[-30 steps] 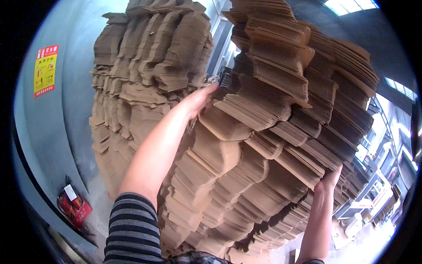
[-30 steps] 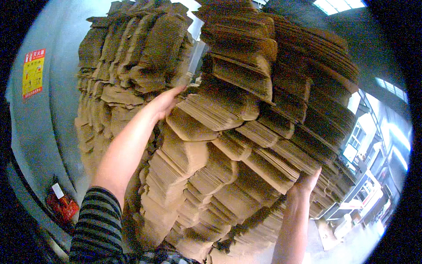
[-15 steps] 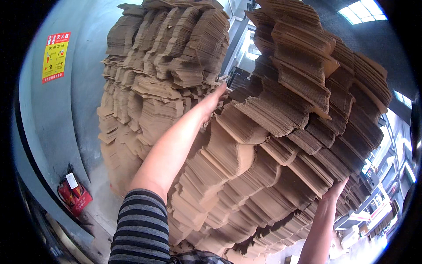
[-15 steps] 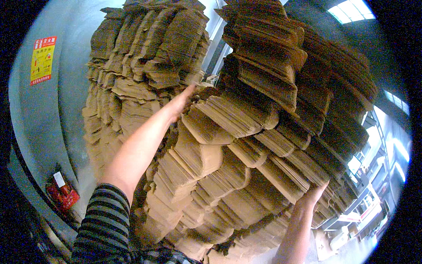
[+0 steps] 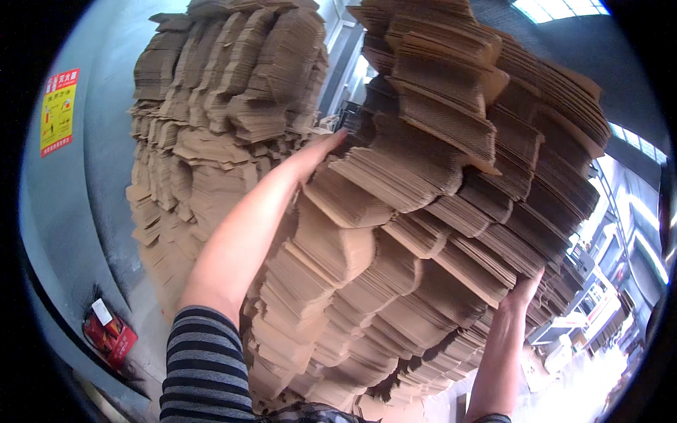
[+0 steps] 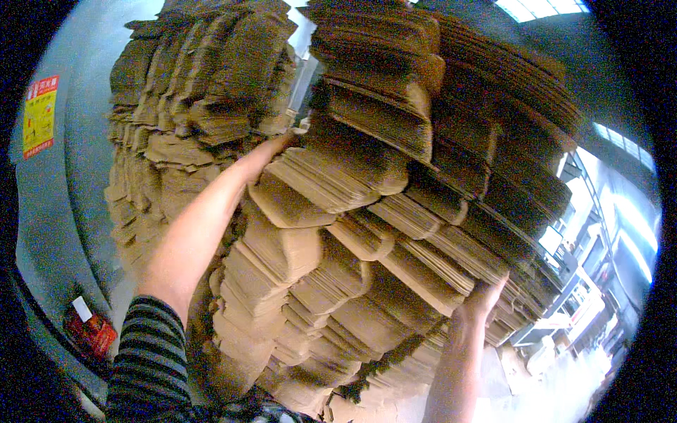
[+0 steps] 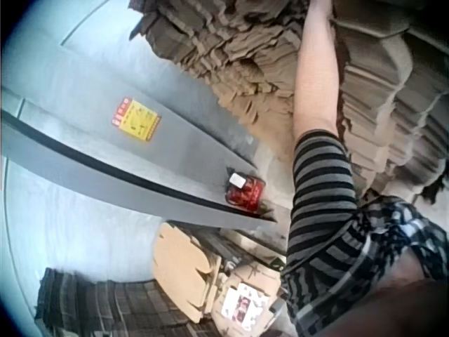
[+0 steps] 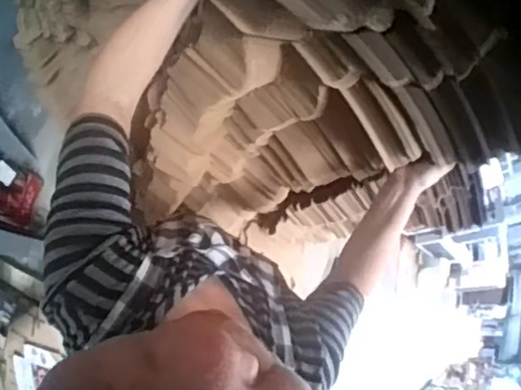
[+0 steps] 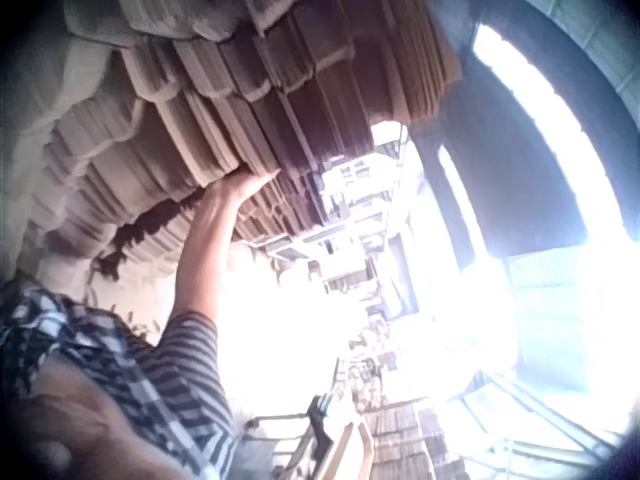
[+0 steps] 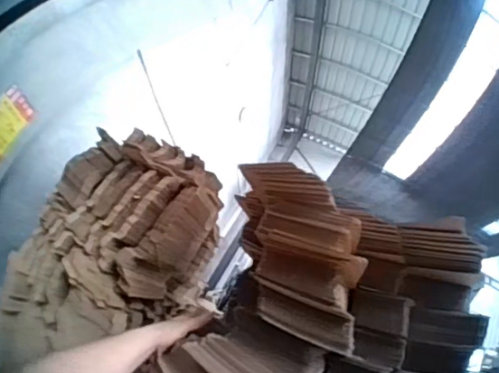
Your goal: The person picks up stacks of flat cardboard pieces from a pile and carries them to a machine. They then feed the cardboard pieces into the machine one by one or in small groups, repeating this process throughout the clip.
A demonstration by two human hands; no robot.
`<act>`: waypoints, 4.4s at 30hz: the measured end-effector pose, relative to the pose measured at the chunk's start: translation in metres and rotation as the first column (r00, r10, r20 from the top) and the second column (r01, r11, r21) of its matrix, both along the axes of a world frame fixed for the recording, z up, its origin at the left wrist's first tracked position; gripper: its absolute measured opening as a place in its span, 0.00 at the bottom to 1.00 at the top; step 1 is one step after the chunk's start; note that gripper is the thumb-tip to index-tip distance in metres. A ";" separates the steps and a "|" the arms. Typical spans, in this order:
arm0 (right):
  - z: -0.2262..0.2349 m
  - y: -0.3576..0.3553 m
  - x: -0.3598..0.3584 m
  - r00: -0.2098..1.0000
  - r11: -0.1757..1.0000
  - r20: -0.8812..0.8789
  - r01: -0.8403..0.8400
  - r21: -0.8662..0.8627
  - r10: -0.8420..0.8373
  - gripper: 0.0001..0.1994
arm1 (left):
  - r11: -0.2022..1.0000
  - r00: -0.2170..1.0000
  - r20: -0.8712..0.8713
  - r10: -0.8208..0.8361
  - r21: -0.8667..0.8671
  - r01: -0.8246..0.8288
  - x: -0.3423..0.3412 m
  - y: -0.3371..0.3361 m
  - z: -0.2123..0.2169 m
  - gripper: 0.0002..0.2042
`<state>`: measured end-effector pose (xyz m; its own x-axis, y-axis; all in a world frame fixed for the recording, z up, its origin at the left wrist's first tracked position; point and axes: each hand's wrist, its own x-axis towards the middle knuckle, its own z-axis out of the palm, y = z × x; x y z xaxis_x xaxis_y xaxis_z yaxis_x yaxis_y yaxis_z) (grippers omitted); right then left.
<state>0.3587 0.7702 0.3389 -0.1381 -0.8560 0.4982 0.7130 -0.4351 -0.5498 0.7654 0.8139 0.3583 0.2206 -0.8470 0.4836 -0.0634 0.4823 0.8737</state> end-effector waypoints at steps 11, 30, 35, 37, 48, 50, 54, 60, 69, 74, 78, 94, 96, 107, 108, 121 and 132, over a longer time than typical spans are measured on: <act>0.013 -0.005 -0.004 0.999 0.996 0.035 -0.006 -0.089 0.009 0.18 | 0.997 0.980 -0.191 -0.054 -0.057 0.043 -0.029 0.037 0.013 0.18; 0.018 -0.007 -0.003 0.968 0.970 0.062 -0.243 0.004 0.243 0.19 | 0.921 0.941 0.026 0.336 -0.219 -0.323 -0.047 0.105 0.017 0.17; 0.016 -0.002 0.004 0.949 0.949 0.020 -0.316 0.007 0.316 0.20 | 0.939 0.948 -0.100 0.303 -0.140 -0.315 -0.056 0.103 0.012 0.18; 0.014 -0.003 0.005 0.940 0.940 0.014 -0.340 0.009 0.340 0.21 | 0.987 0.985 -0.127 0.117 -0.099 -0.130 -0.044 0.094 0.011 0.18; 0.015 0.000 0.008 0.948 0.952 0.081 -0.307 -0.010 0.307 0.19 | 0.982 0.970 -0.193 0.145 -0.088 -0.165 -0.050 0.095 0.001 0.19; 0.017 0.001 0.005 0.942 0.947 0.097 -0.321 -0.009 0.320 0.20 | 0.970 0.971 -0.169 0.168 -0.148 -0.194 -0.037 0.093 0.005 0.18; 0.027 -0.007 0.003 0.971 0.972 0.087 -0.228 0.051 0.223 0.22 | 0.962 0.971 -0.159 0.178 -0.181 -0.206 -0.041 0.096 0.020 0.18; 0.048 -0.018 -0.011 0.969 0.970 0.049 -0.243 0.016 0.242 0.22 | 0.967 0.970 -0.176 0.165 -0.165 -0.194 -0.055 0.118 0.050 0.21; 0.030 -0.023 -0.026 0.959 0.953 -0.011 -0.280 0.113 0.283 0.24 | 0.868 0.869 0.007 0.494 -0.067 -0.493 -0.080 0.149 0.034 0.25; 0.029 -0.019 -0.025 0.965 0.961 -0.047 -0.253 0.111 0.259 0.24 | 0.933 0.933 -0.156 0.325 -0.109 -0.343 -0.087 0.159 0.023 0.22; 0.031 -0.024 -0.039 0.936 0.939 -0.087 -0.333 0.086 0.340 0.25 | 0.930 0.930 -0.170 0.325 -0.121 -0.347 -0.115 0.164 0.027 0.21; 0.021 -0.014 -0.045 0.935 0.931 -0.115 -0.312 0.188 0.336 0.24 | 0.835 0.849 -0.078 0.522 -0.152 -0.528 -0.131 0.161 0.014 0.20; 0.025 -0.021 -0.050 0.942 0.944 -0.103 -0.308 0.117 0.320 0.24 | 0.858 0.885 -0.078 0.459 -0.221 -0.464 -0.125 0.161 0.014 0.19; 0.069 0.004 -0.065 0.980 0.989 -0.139 -0.136 0.051 0.141 0.23 | 0.913 0.939 -0.173 0.296 -0.238 -0.332 -0.114 0.174 0.053 0.20; 0.072 0.011 -0.069 0.983 0.993 -0.142 -0.112 0.035 0.116 0.22 | 0.918 0.945 -0.180 0.274 -0.242 -0.313 -0.115 0.177 0.056 0.20; 0.091 0.116 -0.199 0.973 0.979 -0.110 0.198 -0.046 -0.202 0.21 | 0.990 0.998 -0.070 -0.004 -0.138 -0.006 -0.205 0.162 0.085 0.19; 0.091 0.215 -0.359 0.888 0.901 -0.162 0.432 -0.032 -0.431 0.19 | 0.911 0.896 -0.204 -0.394 -0.211 0.353 -0.373 0.129 0.078 0.16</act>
<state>-0.0005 0.9850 0.4297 -0.4126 -0.7328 0.5411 0.3572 -0.6766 -0.6439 0.3922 0.9426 0.4361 0.0292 -0.8023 0.5962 0.3489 0.5671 0.7460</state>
